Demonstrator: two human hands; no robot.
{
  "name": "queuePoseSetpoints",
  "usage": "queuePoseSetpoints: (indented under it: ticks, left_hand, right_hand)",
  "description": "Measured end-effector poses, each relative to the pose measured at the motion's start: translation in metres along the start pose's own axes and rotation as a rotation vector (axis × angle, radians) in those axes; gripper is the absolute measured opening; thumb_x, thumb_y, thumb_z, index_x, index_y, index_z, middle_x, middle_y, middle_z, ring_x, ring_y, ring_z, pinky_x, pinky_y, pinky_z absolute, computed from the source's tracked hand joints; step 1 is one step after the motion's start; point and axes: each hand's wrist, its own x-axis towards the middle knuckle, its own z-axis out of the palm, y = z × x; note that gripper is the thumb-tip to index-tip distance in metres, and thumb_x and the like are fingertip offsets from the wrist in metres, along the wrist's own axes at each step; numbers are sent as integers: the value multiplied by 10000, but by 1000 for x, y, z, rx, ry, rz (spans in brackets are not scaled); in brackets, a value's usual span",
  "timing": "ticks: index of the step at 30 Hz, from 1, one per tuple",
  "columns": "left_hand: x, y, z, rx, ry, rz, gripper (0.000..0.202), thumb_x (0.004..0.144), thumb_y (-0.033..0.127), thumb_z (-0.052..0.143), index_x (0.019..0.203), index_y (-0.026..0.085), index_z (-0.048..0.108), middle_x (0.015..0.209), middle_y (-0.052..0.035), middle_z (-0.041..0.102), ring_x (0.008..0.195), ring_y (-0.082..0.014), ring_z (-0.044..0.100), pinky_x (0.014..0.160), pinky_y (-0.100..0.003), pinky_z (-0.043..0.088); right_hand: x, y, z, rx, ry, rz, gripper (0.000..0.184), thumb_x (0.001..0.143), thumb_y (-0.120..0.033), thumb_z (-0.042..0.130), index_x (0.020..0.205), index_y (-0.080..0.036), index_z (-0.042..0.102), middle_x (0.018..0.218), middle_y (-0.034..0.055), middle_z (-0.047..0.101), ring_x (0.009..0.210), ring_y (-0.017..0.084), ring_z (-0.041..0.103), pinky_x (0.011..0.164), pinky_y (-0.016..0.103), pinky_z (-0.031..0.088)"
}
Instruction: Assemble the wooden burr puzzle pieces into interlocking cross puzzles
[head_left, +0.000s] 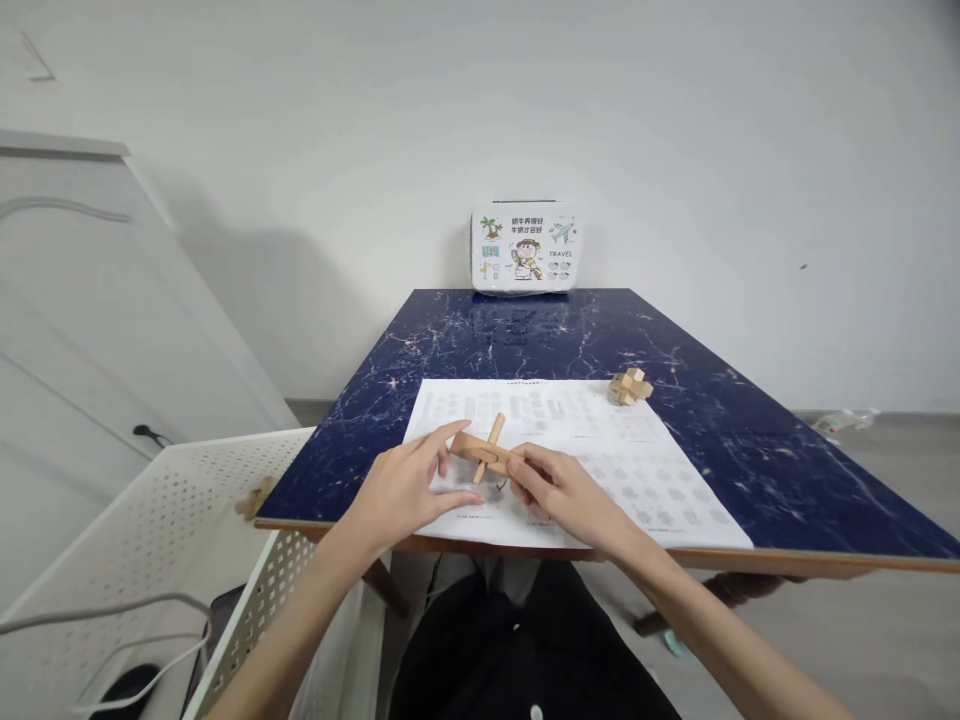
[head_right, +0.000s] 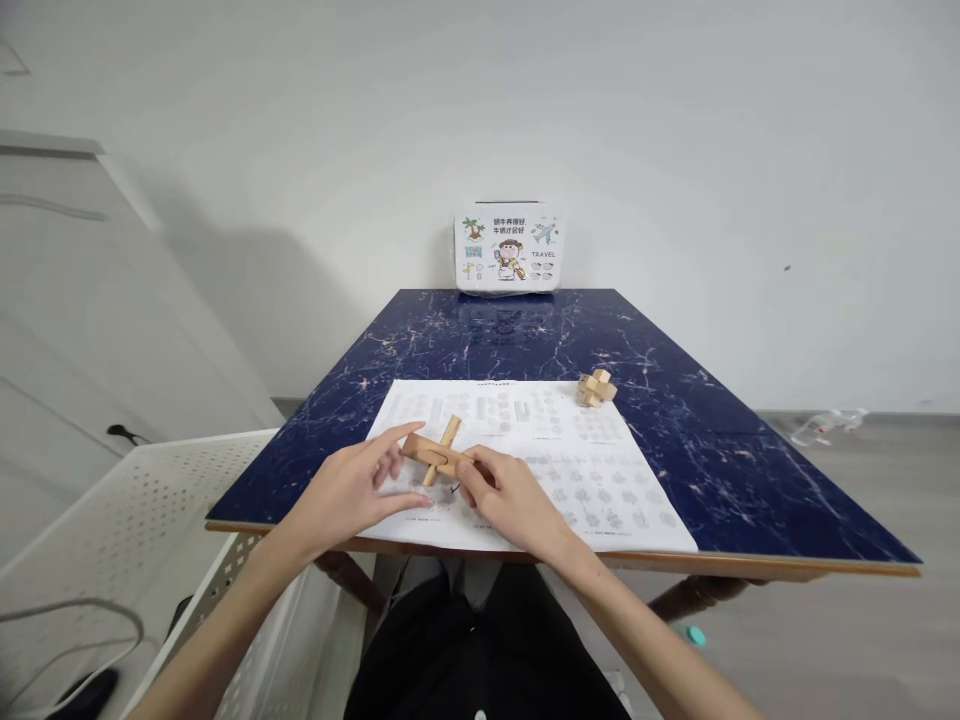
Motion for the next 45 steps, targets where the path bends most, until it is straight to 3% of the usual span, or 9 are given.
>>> queuePoseSetpoints:
  ticks: [3,5,7,9,19,27,36,43,45]
  left_hand:
    - [15,-6,-9,-65,-24,137,1035,690,645,849,1558,302,401,1483,-119,542,1357,-333,547,1111,-458,462]
    - [29,-9,-12,-152,-133,218,1135,666,629,873,1603,316,314,1645,-115,373,1506,-337,376,1214,-479,353]
    - [43,-10,-11,-220,-242,249,1125,680,599,877,1608,310,310,1645,-109,394,1510,-332,379,1227,-487,334]
    - [54,-9,-9,-263,-259,254,1050,680,572,885,1567,288,400,1582,-117,492,1457,-338,462,1204,-489,366]
    - [60,-9,1,-348,-97,252,901,634,479,921,1425,270,543,1426,-126,620,1272,-334,623,1054,-484,511]
    - [52,-1,3,-288,-66,321,877,642,513,914,1394,260,540,1350,-111,636,1189,-306,648,1029,-454,518]
    - [35,16,-3,-195,37,369,897,676,527,895,1439,279,492,1406,-115,608,1299,-338,580,1114,-483,461]
    - [22,3,6,-191,2,210,1035,747,558,846,1595,351,291,1626,-106,416,1470,-336,434,1208,-534,375]
    - [14,-9,7,-147,16,147,907,830,560,770,1588,338,326,1631,-95,413,1486,-326,416,1222,-523,360]
  right_hand:
    - [7,-1,-8,27,-74,9,373,1023,-483,479,767,-217,531,670,-21,542,552,128,444,567,271,356]
    - [10,-2,-12,68,-129,21,375,1009,-506,504,775,-214,529,683,-19,542,553,123,440,564,272,352]
    - [13,-2,-16,129,-164,41,383,985,-532,538,775,-212,523,694,-19,535,557,119,435,556,271,339]
    - [15,-2,-18,192,-169,71,385,960,-537,570,765,-209,517,693,-26,519,553,111,416,548,268,319]
    - [26,-3,-24,235,-186,122,420,948,-494,573,654,-199,517,585,-48,504,467,86,381,511,262,273]
    - [18,7,-25,254,-184,30,424,978,-580,555,808,-192,553,691,-32,595,506,95,495,559,261,385]
    - [-2,-3,-23,229,-85,-77,445,1005,-613,511,836,-206,568,719,-12,618,571,138,580,643,304,486]
    - [-22,16,-61,83,187,-56,472,1000,-629,481,822,-207,595,760,37,649,598,169,611,612,313,505]
    - [-31,29,-81,-62,334,-20,470,997,-623,483,834,-205,624,753,55,687,598,182,632,625,322,508]
